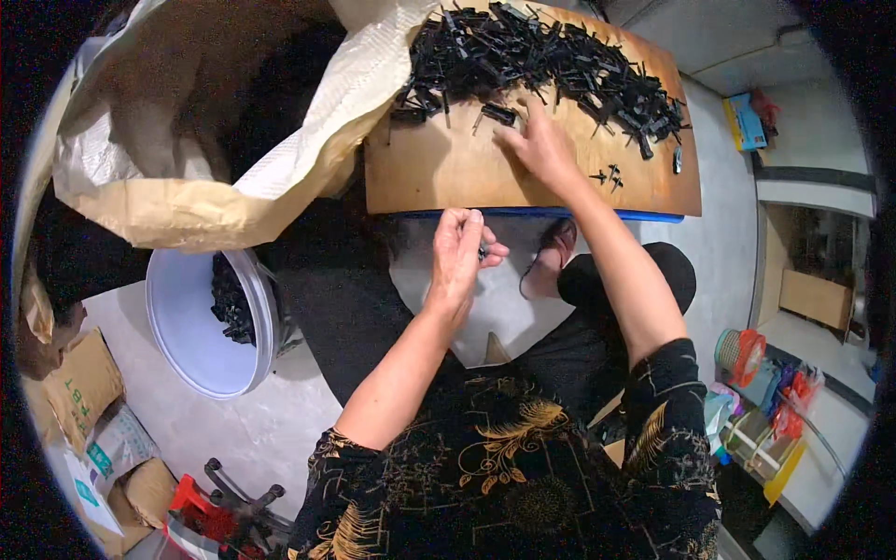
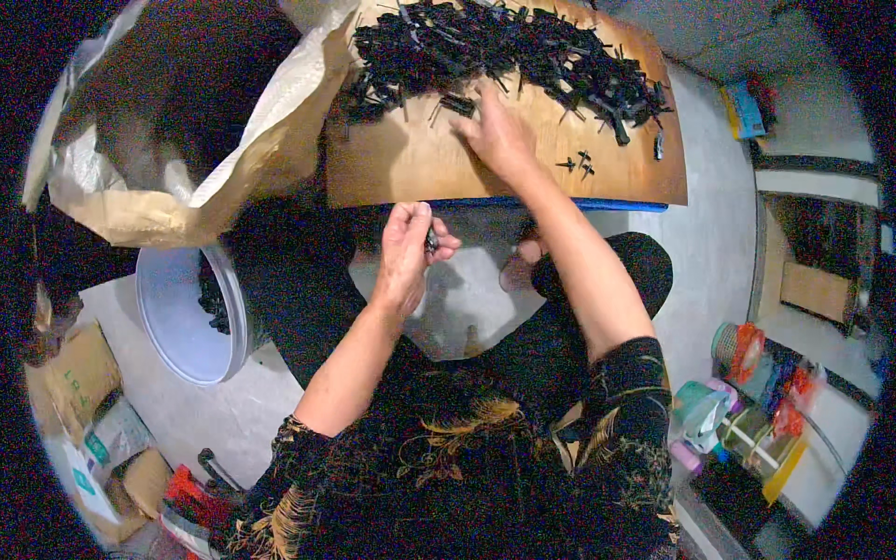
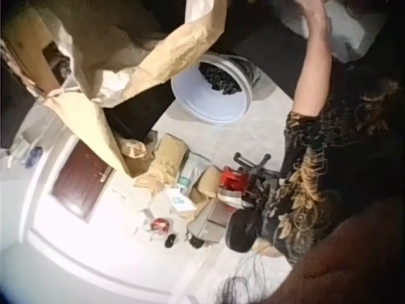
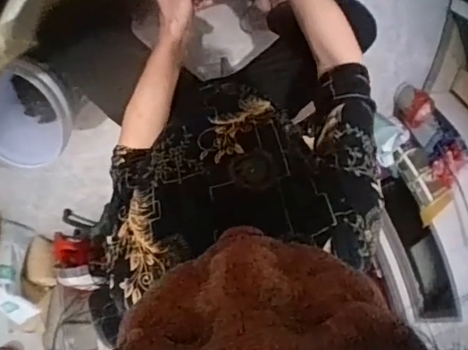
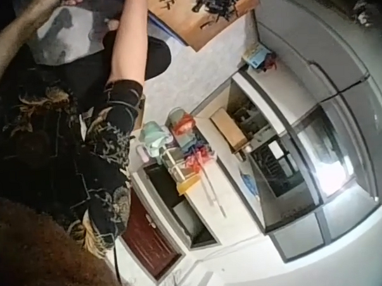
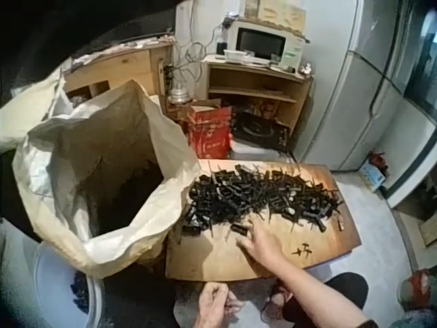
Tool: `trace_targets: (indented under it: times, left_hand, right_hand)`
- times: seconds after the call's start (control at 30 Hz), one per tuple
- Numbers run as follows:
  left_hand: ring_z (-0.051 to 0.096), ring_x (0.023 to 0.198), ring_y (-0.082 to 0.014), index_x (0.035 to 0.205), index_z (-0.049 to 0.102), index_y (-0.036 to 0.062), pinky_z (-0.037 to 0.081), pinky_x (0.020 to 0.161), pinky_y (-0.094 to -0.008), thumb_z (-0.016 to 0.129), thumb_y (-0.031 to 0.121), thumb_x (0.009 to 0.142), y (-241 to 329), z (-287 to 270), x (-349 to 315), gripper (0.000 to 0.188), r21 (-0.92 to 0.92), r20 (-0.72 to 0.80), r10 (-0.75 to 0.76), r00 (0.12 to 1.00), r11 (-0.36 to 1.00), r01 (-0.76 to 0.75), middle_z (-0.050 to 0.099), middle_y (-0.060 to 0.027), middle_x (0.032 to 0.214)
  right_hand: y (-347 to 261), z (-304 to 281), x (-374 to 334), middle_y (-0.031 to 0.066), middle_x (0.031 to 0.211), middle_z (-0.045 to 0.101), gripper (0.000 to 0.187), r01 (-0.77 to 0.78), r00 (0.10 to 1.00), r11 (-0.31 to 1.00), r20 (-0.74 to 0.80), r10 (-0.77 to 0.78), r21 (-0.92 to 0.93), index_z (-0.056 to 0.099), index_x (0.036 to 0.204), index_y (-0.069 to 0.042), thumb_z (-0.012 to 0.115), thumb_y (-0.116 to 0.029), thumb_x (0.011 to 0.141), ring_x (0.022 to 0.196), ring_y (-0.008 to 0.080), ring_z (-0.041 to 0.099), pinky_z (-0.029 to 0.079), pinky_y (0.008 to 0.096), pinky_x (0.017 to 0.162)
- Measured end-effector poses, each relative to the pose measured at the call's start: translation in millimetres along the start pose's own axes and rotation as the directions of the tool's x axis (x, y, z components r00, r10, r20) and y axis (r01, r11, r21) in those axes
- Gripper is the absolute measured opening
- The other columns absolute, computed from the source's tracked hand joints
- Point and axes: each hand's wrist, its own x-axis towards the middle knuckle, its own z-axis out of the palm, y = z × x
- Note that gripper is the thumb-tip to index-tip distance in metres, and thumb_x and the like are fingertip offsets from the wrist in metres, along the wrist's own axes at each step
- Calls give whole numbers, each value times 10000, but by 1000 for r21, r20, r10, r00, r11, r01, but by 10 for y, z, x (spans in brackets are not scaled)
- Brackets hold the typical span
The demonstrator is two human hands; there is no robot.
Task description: Assembling small black plastic components by hand at a workstation.
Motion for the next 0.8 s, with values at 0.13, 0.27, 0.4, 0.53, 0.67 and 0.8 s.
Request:
trace_targets:
  times: [0.13, 0.27, 0.4, 0.53, 0.67, 0.8]
  left_hand:
    - [564, 585, -136, 858, 435, 86, 463, 540, -245, 419, 285, 930, 19, 13, -37, 212, -49, -19, -29, 999, 998, 28, 505, -25, 715]
    - [557, 625, -136, 870, 462, 74, 462, 575, -262, 437, 207, 904, -78, -8, -17, 139, -77, 56, -84, 995, 993, 88, 506, -30, 717]
    - [547, 643, -135, 925, 492, 60, 451, 559, -261, 443, 133, 866, -94, -125, -30, 105, -136, 167, -64, 984, 987, 87, 524, -42, 738]
    - [532, 586, -128, 1022, 504, 47, 393, 451, -206, 489, 266, 902, 95, -34, -183, 250, -167, 269, -109, 957, 973, 158, 549, -68, 769]
    - [506, 553, -103, 1043, 518, 56, 363, 423, -179, 486, 317, 909, 98, -29, -244, 295, -160, 544, -83, 835, 966, 201, 576, -102, 826]
    - [439, 486, -91, 1124, 520, 53, 315, 390, -171, 509, 285, 898, 72, -30, -317, 324, -105, 639, -115, 760, 967, 234, 588, -99, 820]
  right_hand:
    - [116, 129, 133, 194, 755, 591, 478, 106, 990, 985, -77, -117, -138, 473, 1089, -76, 636, -363, 743, 723, 394, 574, 437, 476, 610]
    - [425, 56, 9, 170, 746, 592, 363, 66, 998, 998, -1, -66, -15, 499, 1022, -39, 618, -281, 779, 714, 332, 588, 448, 416, 628]
    - [204, -263, -451, 96, 688, 525, 291, 94, 980, 968, 148, -131, 234, 500, 1035, -30, 577, -210, 820, 631, 171, 502, 413, 322, 580]
    - [-1, -501, -1010, 100, 743, 534, 269, 268, 940, 912, 122, -318, 310, 477, 1081, -39, 538, -142, 841, 667, 185, 532, 438, 307, 638]
    - [-44, -611, -1381, 144, 881, 584, 275, 303, 897, 891, 215, -387, 338, 475, 1091, -23, 533, -55, 824, 808, 231, 599, 464, 305, 725]
    - [-77, -645, -1597, 159, 906, 598, 293, 366, 888, 855, 138, -439, 368, 485, 1096, -80, 523, -62, 807, 853, 344, 596, 483, 380, 698]
